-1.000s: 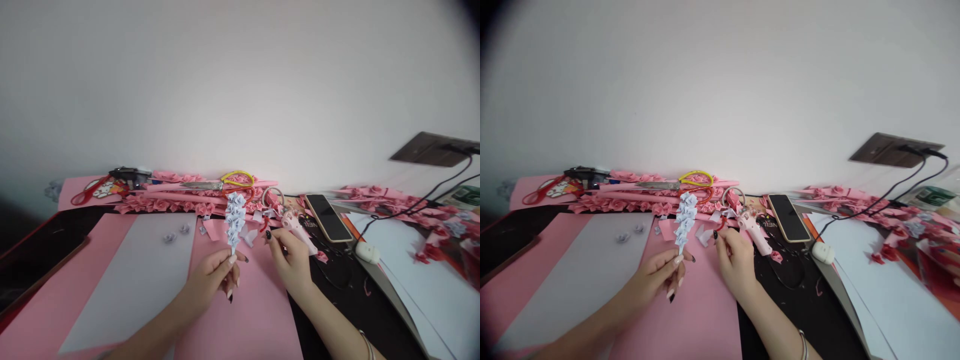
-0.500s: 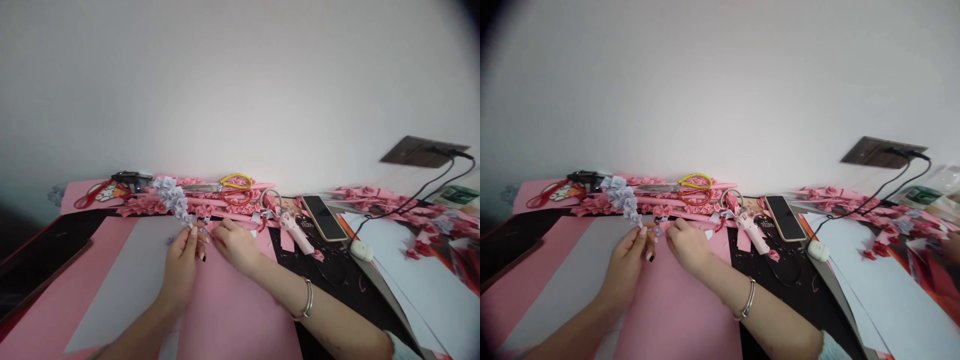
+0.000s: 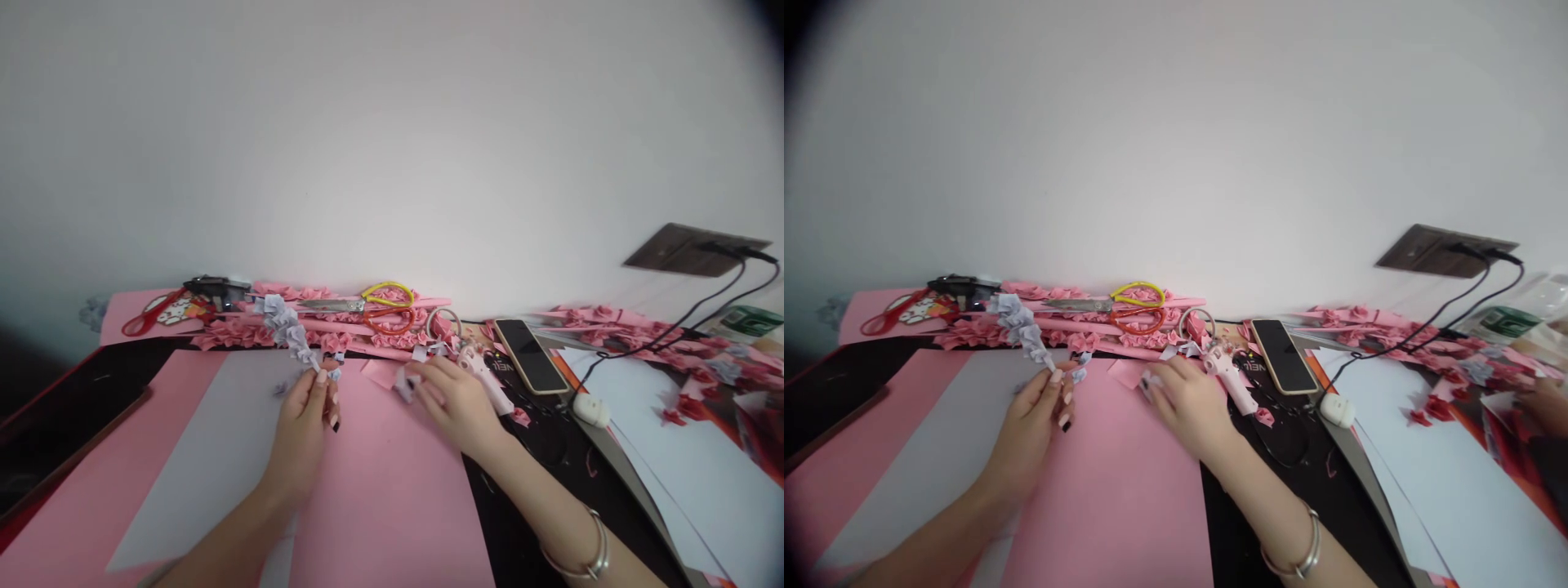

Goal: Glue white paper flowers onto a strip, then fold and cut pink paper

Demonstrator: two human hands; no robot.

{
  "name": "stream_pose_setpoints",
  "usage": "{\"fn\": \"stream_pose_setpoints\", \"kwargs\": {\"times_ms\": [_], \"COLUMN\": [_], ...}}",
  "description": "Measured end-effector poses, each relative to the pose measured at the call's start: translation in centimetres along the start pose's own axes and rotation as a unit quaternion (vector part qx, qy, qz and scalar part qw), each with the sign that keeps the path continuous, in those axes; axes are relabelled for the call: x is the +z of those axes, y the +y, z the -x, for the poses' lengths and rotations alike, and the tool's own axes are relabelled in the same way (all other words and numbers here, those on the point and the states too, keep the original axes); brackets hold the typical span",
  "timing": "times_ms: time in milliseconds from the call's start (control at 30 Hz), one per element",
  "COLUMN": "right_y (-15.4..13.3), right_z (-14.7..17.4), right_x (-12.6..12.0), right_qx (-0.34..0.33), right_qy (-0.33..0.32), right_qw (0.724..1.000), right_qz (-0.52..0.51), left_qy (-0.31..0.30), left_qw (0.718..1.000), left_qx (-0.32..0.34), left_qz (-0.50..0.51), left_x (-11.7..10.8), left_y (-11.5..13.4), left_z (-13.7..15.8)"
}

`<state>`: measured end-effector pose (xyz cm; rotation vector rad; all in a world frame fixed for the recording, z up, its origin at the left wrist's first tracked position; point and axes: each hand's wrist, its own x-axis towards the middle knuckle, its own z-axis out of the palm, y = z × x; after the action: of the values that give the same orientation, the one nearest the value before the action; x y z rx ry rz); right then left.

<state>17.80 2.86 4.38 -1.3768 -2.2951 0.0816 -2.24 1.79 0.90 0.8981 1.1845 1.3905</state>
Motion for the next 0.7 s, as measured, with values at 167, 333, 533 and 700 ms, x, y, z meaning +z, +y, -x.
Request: {"fn": "stream_pose_setpoints", "kwargs": {"times_ms": [167,333,533,700], "right_y": [5.0,8.4,8.2,7.6], "right_z": [2.3,3.7,3.9,3.9], "right_x": [-1.8,-1.8,-0.6,-0.8], "right_qx": [0.174,0.282,0.313,0.332], "right_qy": [0.140,0.079,0.023,0.083], "right_qw": [0.973,0.953,0.949,0.939], "right_qz": [0.060,0.074,0.029,0.041], "left_qy": [-0.013,-0.052,-0.140,-0.165], "left_qw": [1.000,0.997,0.983,0.978], "left_qx": [-0.001,-0.010,-0.014,-0.016], "left_qz": [-0.011,-0.065,-0.122,-0.130], "left_x": [0.1,0.3,0.6,0.7], "left_y": [-0.3,-0.2,-0.2,-0.3], "left_z": [0.0,0.3,0.6,0.8]}}
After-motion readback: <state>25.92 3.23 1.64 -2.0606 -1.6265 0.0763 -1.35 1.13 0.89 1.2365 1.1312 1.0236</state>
